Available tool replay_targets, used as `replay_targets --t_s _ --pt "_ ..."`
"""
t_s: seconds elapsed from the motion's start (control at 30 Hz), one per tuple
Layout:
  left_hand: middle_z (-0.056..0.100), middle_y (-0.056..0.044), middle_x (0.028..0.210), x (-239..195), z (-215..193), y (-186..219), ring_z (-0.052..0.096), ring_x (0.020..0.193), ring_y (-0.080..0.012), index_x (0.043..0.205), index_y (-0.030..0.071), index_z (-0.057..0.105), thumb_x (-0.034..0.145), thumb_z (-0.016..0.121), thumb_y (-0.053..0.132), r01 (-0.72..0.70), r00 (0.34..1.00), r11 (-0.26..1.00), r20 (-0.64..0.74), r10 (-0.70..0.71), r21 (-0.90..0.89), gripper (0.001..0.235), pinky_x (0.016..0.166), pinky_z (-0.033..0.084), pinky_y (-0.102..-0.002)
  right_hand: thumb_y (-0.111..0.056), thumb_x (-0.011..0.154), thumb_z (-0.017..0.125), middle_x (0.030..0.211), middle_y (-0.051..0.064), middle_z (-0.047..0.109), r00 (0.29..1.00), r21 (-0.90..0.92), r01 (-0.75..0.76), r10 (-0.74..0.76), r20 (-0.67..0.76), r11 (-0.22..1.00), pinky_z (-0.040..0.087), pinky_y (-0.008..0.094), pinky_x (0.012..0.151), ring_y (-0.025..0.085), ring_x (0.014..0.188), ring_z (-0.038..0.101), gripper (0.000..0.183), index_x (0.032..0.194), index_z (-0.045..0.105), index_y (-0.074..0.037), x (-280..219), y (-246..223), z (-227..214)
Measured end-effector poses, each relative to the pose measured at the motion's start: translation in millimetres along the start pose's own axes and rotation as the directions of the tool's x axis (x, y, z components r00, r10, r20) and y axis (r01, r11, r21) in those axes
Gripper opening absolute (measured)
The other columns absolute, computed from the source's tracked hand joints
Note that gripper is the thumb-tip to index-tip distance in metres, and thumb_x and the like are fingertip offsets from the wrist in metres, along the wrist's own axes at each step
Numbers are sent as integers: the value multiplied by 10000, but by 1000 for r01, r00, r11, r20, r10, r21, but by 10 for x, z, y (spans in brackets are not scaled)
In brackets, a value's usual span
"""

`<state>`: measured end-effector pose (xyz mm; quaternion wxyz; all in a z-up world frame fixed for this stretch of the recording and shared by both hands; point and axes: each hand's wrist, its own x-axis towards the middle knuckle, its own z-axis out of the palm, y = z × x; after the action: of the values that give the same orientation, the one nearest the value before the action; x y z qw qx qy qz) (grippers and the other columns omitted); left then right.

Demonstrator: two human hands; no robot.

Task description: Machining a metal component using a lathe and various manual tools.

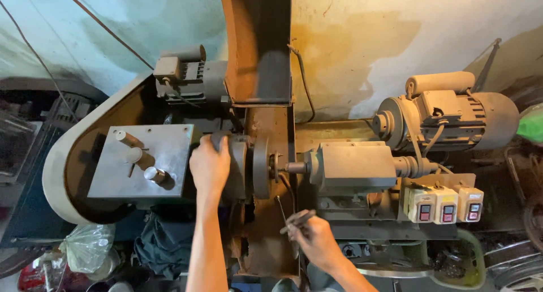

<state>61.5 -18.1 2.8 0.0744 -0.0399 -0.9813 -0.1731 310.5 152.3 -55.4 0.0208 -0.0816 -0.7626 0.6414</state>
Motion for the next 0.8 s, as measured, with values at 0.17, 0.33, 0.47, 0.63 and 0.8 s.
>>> replay_targets --t_s 0.17,0.33,0.47,0.63,0.8 --pt "669 -224 1318 -921 282 -306 716 1069 -368 1432 -14 508 987 704 84 -375 829 820 -552 89 -432 496 873 586 -395 -58 902 690 857 109 822 996 115 -80 85 -36 990 678 279 636 166 697 802 139 1020 735 -2 11 250 -77" --pt "647 -268 1274 -1674 898 -697 663 1034 -465 1448 -3 446 908 590 70 -13 950 791 -256 -182 -612 563 910 521 -455 -46 907 690 796 43 764 992 106 -105 112 -64 989 589 271 618 132 658 690 87 907 770 -10 -106 565 83" --pt "533 -290 1385 -1689 757 -632 566 1227 -443 1404 -88 441 910 658 15 -194 846 889 -530 -63 -415 549 1092 451 -479 -66 916 671 859 47 769 986 67 -163 165 -31 984 594 269 640 125 697 698 124 930 778 -5 -137 703 139" --pt "565 -240 1424 -540 -143 -98 587 1287 -398 1318 -51 553 952 659 45 -421 855 821 -470 218 -385 393 1091 494 -446 -1 916 674 805 122 753 962 290 -271 270 45 918 595 285 533 176 656 716 148 1040 743 41 -129 733 195" --pt "692 -249 1126 281 29 -34 674 902 -468 1244 -30 613 943 604 194 -241 970 956 -8 243 -167 375 762 549 -522 60 911 684 777 139 714 942 355 -333 321 95 873 599 320 598 206 648 697 85 991 713 61 -131 590 89"
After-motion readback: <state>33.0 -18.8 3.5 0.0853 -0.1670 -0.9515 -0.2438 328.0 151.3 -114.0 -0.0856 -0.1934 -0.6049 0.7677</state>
